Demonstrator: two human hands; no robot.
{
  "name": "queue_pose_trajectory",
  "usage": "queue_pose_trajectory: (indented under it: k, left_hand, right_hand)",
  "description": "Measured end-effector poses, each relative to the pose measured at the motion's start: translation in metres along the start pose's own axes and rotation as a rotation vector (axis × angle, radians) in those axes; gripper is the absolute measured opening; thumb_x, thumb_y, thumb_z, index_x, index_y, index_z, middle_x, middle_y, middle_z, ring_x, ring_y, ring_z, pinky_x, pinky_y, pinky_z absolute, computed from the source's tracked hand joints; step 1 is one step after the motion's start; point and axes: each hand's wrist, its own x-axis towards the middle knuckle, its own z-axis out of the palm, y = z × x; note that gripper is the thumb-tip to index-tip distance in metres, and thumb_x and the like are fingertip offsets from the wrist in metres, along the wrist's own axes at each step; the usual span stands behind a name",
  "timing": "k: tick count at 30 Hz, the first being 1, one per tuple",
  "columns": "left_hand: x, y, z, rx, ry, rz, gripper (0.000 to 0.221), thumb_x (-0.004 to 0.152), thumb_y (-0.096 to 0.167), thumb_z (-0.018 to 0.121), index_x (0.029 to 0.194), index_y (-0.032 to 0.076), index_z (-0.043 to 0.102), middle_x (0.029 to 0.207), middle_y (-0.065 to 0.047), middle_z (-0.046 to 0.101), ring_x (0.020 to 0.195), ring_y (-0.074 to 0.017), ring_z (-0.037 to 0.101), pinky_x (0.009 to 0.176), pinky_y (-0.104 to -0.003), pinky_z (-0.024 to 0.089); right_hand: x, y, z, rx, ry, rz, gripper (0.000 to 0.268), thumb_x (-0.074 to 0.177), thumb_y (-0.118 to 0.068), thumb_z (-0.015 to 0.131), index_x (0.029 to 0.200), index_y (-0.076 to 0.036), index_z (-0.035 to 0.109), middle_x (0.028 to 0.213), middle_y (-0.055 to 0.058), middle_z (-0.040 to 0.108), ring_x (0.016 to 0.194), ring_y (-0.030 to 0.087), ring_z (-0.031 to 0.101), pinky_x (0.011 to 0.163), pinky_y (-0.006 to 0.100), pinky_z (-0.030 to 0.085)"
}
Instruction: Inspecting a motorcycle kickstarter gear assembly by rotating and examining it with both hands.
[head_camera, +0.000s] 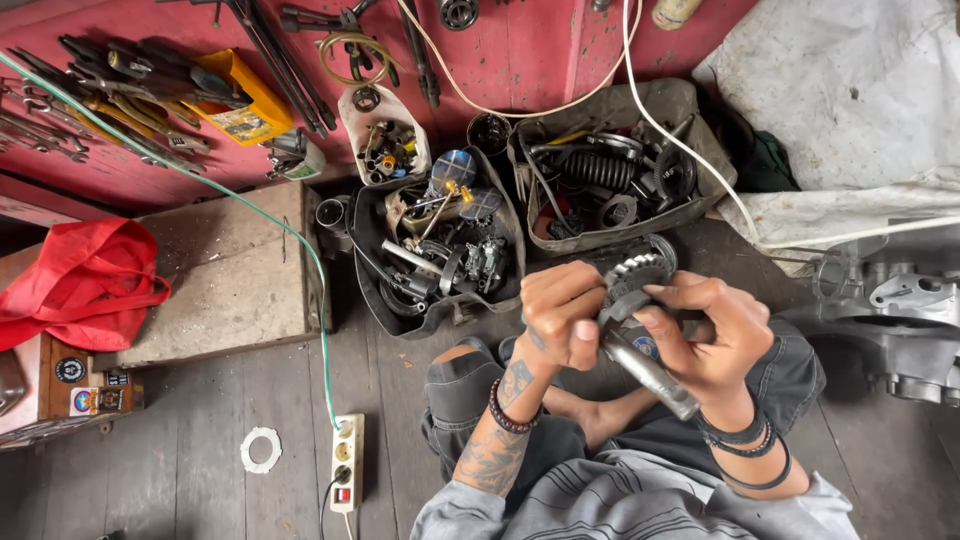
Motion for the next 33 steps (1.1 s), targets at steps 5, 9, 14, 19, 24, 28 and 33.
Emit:
queue_pose_trajectory:
  k: [5, 9, 14, 19, 24, 28, 33]
  left_hand:
    - [0.002, -0.005, -0.008, -0.037, 0.06, -0.087, 0.054, 0.101, 0.033, 0.024, 0.055, 0.014, 0.045, 0.054, 0.001, 0.032, 0.038, -0.0146, 0.03, 0.036, -0.022, 0.036]
    - [-0.009, -0.001, -0.007, -0.053, 0.026, -0.129, 0.055, 0.1, 0.032, 0.026, 0.057, 0.008, 0.049, 0.061, -0.004, 0.04, 0.045, -0.0178, 0.033, 0.044, -0.028, 0.035]
    - [-0.009, 0.002, -0.003, -0.041, -0.058, -0.119, 0.055, 0.102, 0.028, 0.031, 0.062, 0.0, 0.055, 0.075, -0.011, 0.055, 0.054, -0.0223, 0.041, 0.052, -0.034, 0.038]
    - [0.007, -0.008, 0.0, -0.025, 0.101, -0.065, 0.055, 0.102, 0.033, 0.023, 0.053, 0.015, 0.041, 0.054, 0.002, 0.027, 0.038, -0.0143, 0.025, 0.036, -0.022, 0.032]
    - [0.003, -0.009, 0.0, -0.048, 0.089, -0.092, 0.054, 0.101, 0.034, 0.024, 0.053, 0.016, 0.04, 0.055, 0.002, 0.027, 0.038, -0.0144, 0.026, 0.036, -0.022, 0.032]
    - [-0.005, -0.014, 0.001, -0.034, 0.091, -0.085, 0.056, 0.102, 0.034, 0.024, 0.054, 0.015, 0.044, 0.055, 0.001, 0.03, 0.038, -0.0155, 0.029, 0.037, -0.023, 0.033]
    - [-0.002, -0.008, 0.002, -0.031, 0.088, -0.086, 0.055, 0.101, 0.034, 0.026, 0.053, 0.015, 0.045, 0.054, 0.001, 0.032, 0.037, -0.0149, 0.03, 0.036, -0.023, 0.035]
  right_hand:
    - [-0.013, 0.013, -0.005, -0.006, -0.016, 0.078, 0.021, 0.09, -0.015, 0.081, 0.082, 0.001, 0.071, 0.057, 0.009, 0.062, 0.038, 0.011, 0.045, 0.043, 0.025, 0.039]
    - [-0.011, 0.013, -0.019, -0.145, -0.066, 0.13, 0.018, 0.084, -0.007, 0.084, 0.085, 0.003, 0.069, 0.074, 0.012, 0.069, 0.05, 0.015, 0.053, 0.053, 0.026, 0.041]
    - [0.0, -0.001, -0.014, -0.24, -0.059, 0.084, 0.021, 0.085, -0.004, 0.083, 0.085, 0.005, 0.065, 0.085, 0.017, 0.074, 0.064, 0.02, 0.065, 0.061, 0.026, 0.045]
    - [0.008, 0.005, -0.007, -0.055, -0.131, 0.013, 0.019, 0.087, -0.014, 0.081, 0.076, -0.004, 0.069, 0.057, 0.007, 0.062, 0.036, 0.018, 0.045, 0.042, 0.03, 0.039]
    - [0.005, 0.005, -0.007, -0.065, -0.106, 0.013, 0.017, 0.088, -0.013, 0.081, 0.078, -0.004, 0.07, 0.058, 0.006, 0.062, 0.036, 0.016, 0.043, 0.04, 0.028, 0.037]
    - [0.002, 0.007, -0.009, -0.098, -0.135, -0.021, 0.019, 0.086, -0.013, 0.082, 0.075, -0.004, 0.069, 0.057, 0.008, 0.063, 0.036, 0.026, 0.048, 0.04, 0.033, 0.039]
    - [0.007, 0.008, -0.007, -0.086, -0.066, -0.022, 0.02, 0.091, -0.012, 0.08, 0.079, -0.002, 0.068, 0.055, 0.006, 0.057, 0.036, 0.017, 0.04, 0.04, 0.028, 0.035]
